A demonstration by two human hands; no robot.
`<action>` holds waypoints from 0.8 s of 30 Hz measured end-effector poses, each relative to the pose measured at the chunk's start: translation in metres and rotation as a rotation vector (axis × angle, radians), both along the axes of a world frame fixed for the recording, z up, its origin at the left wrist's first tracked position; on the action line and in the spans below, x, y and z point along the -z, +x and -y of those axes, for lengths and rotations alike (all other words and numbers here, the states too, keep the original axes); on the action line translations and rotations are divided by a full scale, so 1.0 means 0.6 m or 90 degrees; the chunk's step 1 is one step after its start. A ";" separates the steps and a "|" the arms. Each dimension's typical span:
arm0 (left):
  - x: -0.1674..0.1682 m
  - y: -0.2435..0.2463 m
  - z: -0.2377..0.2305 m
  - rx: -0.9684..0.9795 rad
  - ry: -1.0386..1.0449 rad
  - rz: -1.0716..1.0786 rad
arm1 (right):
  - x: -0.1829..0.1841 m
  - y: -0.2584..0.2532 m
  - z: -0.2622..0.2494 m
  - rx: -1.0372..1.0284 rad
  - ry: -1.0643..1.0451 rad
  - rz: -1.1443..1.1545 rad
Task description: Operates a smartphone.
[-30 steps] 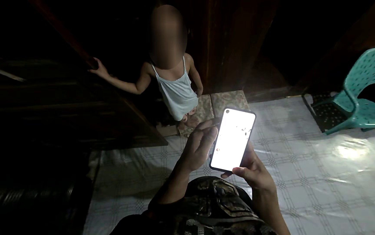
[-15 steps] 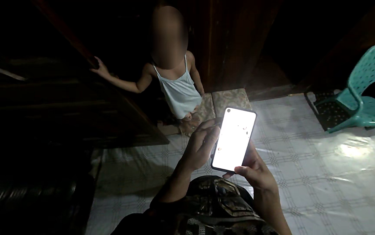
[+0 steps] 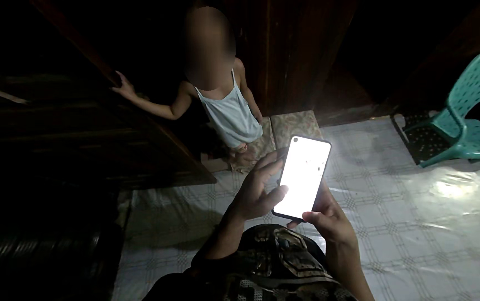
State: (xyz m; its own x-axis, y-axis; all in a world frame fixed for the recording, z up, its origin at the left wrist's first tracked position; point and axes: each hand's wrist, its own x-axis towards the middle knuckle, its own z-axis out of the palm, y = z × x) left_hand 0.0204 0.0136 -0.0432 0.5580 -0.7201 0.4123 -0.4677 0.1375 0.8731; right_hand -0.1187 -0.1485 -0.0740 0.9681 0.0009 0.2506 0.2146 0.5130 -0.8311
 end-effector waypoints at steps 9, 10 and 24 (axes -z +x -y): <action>0.006 0.010 0.009 0.080 -0.008 -0.006 | 0.000 0.000 0.008 0.013 -0.003 -0.003; 0.006 0.011 0.010 0.087 -0.008 -0.002 | 0.000 0.001 0.010 0.012 -0.005 -0.001; 0.000 0.023 0.028 0.124 -0.015 0.012 | -0.011 0.009 0.020 0.021 -0.033 0.013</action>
State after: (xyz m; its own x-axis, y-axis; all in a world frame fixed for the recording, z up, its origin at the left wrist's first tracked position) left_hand 0.0344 -0.0032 -0.0433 0.4015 -0.8032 0.4401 -0.4468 0.2476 0.8597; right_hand -0.1135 -0.1603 -0.0674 0.9627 -0.0172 0.2702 0.2473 0.4616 -0.8519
